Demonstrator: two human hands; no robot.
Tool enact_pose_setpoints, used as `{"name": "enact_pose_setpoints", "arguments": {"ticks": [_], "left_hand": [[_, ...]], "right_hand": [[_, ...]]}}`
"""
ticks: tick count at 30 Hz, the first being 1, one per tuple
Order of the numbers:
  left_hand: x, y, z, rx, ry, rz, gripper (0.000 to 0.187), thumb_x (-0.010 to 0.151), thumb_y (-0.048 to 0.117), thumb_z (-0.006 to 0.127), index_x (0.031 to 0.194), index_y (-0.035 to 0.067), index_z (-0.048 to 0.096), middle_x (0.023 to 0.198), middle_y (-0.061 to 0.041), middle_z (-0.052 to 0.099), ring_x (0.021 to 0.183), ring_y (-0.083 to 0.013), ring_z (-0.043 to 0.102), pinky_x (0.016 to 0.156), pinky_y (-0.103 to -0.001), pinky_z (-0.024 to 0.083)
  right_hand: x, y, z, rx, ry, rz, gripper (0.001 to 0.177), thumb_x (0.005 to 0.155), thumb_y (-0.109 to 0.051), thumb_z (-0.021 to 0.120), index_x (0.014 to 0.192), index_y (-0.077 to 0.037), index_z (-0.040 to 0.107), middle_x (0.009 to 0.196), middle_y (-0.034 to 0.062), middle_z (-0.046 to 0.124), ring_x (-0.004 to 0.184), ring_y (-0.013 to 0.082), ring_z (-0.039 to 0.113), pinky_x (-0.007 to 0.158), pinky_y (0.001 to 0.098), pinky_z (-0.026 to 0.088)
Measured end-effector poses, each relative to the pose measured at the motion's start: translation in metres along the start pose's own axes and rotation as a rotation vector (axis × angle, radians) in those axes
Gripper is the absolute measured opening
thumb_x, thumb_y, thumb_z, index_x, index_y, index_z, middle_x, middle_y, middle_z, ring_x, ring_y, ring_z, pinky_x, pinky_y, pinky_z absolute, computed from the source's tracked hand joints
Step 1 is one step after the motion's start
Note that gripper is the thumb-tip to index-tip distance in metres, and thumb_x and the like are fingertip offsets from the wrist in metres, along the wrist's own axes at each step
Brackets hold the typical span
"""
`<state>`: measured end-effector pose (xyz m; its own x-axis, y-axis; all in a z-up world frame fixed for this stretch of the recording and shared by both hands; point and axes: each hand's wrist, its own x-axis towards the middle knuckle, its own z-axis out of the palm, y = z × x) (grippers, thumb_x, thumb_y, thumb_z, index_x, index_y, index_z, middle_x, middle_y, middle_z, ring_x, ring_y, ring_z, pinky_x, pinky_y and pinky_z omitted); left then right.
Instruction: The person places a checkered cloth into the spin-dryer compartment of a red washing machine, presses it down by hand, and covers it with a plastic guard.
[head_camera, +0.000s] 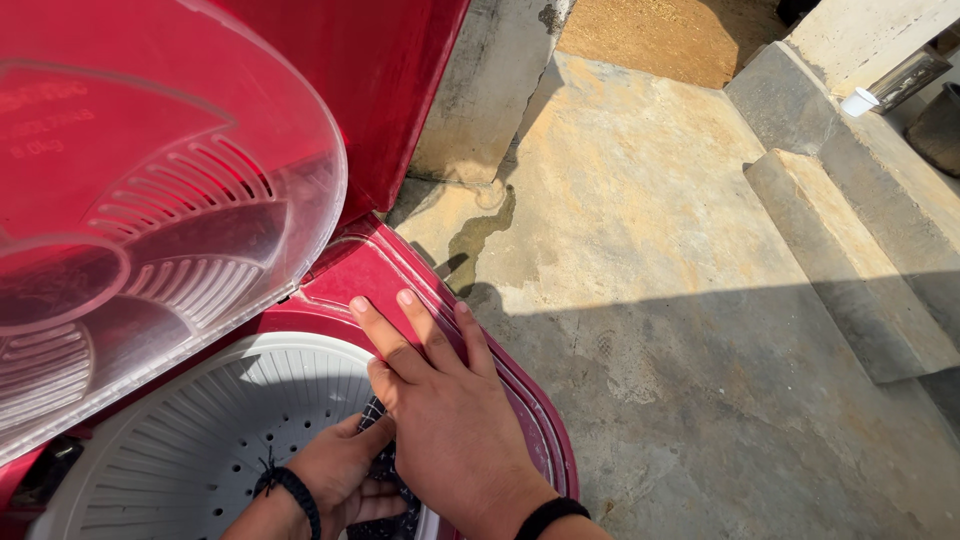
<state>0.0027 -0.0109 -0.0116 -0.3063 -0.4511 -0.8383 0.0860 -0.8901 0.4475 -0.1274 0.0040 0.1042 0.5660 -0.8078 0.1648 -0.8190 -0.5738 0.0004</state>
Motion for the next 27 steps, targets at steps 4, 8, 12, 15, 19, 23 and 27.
{"name": "enact_pose_setpoints", "arguments": {"ticks": [4,8,12,15,19,23,27], "left_hand": [[-0.005,0.013,-0.009,-0.229,0.088,0.242,0.037,0.099,0.035,0.054,0.116,0.003,0.06,0.099,-0.016,0.073,0.087,-0.029,0.074,0.08,-0.046,0.064],[-0.006,0.018,-0.014,-0.521,0.236,0.396,0.038,0.101,0.036,0.055,0.114,0.001,0.056,0.1,-0.016,0.07,0.085,-0.0288,0.072,0.078,-0.046,0.062],[-0.009,0.015,-0.011,-0.429,0.196,0.375,0.039,0.096,0.034,0.063,0.112,-0.002,0.06,0.097,-0.017,0.071,0.081,-0.0303,0.071,0.078,-0.047,0.061],[-0.02,0.018,-0.011,-0.283,0.143,0.288,0.045,0.094,0.035,0.063,0.111,-0.006,0.065,0.092,-0.017,0.072,0.079,-0.0299,0.072,0.076,-0.046,0.064],[-0.028,0.018,0.002,0.107,0.122,0.006,0.046,0.1,0.047,0.053,0.114,0.005,0.067,0.088,-0.017,0.07,0.079,-0.0311,0.072,0.075,-0.044,0.066],[-0.016,0.016,0.001,0.196,0.086,0.043,0.043,0.099,0.039,0.053,0.112,0.001,0.07,0.092,-0.015,0.066,0.076,-0.0319,0.07,0.073,-0.047,0.066],[-0.001,0.019,-0.021,-0.377,0.165,0.299,0.039,0.102,0.031,0.052,0.113,-0.005,0.064,0.102,-0.021,0.071,0.083,-0.0347,0.073,0.08,-0.053,0.064]], "right_hand": [[-0.001,-0.003,-0.005,0.111,0.027,0.137,0.039,0.075,-0.009,0.064,0.112,-0.012,0.074,0.164,0.0181,0.024,0.15,0.0347,0.022,0.117,0.0619,0.011],[-0.001,-0.003,-0.005,0.089,0.03,0.14,0.032,0.077,-0.011,0.065,0.108,-0.015,0.073,0.164,0.0168,0.026,0.151,0.0338,0.025,0.119,0.0618,0.013],[-0.002,-0.002,-0.003,0.108,0.067,0.143,0.027,0.073,-0.012,0.065,0.099,-0.016,0.072,0.163,0.0171,0.027,0.151,0.0341,0.025,0.119,0.0617,0.013],[-0.002,-0.003,-0.003,0.108,0.078,0.149,0.012,0.083,-0.01,0.063,0.092,-0.015,0.069,0.164,0.0175,0.027,0.153,0.0343,0.024,0.121,0.0614,0.012],[-0.001,-0.003,-0.004,0.098,0.049,0.155,0.015,0.079,-0.007,0.063,0.089,-0.015,0.069,0.165,0.0186,0.025,0.152,0.0338,0.022,0.119,0.0613,0.012],[0.002,-0.004,-0.007,0.078,-0.01,0.164,0.02,0.075,-0.006,0.064,0.092,-0.014,0.07,0.164,0.0182,0.023,0.152,0.033,0.02,0.118,0.0614,0.011],[0.002,-0.007,-0.01,0.119,0.002,0.18,0.02,0.078,-0.009,0.066,0.096,-0.014,0.072,0.164,0.016,0.023,0.151,0.0319,0.023,0.119,0.0623,0.012]]}}
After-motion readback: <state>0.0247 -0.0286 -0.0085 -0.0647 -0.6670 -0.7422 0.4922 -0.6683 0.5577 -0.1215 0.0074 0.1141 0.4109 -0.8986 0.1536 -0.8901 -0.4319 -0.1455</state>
